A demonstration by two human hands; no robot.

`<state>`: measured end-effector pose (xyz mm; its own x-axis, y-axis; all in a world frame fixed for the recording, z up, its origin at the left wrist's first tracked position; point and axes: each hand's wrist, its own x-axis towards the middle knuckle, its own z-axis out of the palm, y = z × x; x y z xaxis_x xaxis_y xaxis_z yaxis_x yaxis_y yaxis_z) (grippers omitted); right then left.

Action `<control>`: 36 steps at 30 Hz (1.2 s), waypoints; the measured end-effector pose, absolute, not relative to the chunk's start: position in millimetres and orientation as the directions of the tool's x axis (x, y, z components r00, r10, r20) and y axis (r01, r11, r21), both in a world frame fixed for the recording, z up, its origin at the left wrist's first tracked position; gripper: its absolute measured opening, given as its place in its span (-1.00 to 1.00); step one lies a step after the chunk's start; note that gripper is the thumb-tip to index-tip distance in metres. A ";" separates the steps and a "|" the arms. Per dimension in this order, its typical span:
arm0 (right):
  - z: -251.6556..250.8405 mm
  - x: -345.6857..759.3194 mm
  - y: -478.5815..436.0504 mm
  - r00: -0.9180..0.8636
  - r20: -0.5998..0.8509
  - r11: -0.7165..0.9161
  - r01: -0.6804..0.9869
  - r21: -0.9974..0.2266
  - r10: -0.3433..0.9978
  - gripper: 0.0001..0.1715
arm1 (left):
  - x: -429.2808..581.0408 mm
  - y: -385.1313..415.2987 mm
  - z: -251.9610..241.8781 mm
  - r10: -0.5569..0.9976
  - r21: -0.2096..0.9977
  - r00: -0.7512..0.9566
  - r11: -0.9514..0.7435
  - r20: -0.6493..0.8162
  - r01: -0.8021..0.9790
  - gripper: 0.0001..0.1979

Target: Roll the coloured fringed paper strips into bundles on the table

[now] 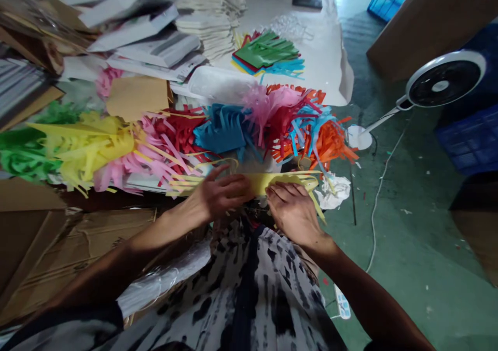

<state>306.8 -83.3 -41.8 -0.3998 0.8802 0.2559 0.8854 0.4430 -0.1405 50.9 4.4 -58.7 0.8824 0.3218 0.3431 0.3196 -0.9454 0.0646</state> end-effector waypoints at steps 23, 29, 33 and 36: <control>-36.7 310.8 -68.0 -0.383 0.214 0.421 0.889 -0.179 0.899 -0.74 | 100.3 -19.9 -68.0 0.592 0.197 0.730 -0.804 0.342 0.560 -0.84; -38.7 329.2 -54.9 -0.277 0.150 0.314 0.870 -0.380 0.949 -0.81 | 65.6 -11.7 -53.7 0.705 0.430 0.635 -0.703 0.316 0.566 -0.79; -38.5 336.2 -44.1 -0.185 0.061 0.191 0.854 -0.485 0.981 -0.81 | 49.2 -3.1 -45.6 0.810 0.529 0.547 -0.564 0.209 0.634 -0.72; -37.5 331.4 -38.7 -0.147 0.017 0.138 0.877 -0.459 0.989 -0.80 | 51.5 -1.4 -47.2 0.845 0.478 0.498 -0.525 0.195 0.704 -0.70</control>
<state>331.4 -38.7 -37.5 -0.1470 0.9890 0.0171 0.8775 0.1384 -0.4593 51.5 -1.4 -47.2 0.4975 0.8452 0.1954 0.7041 -0.5250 0.4782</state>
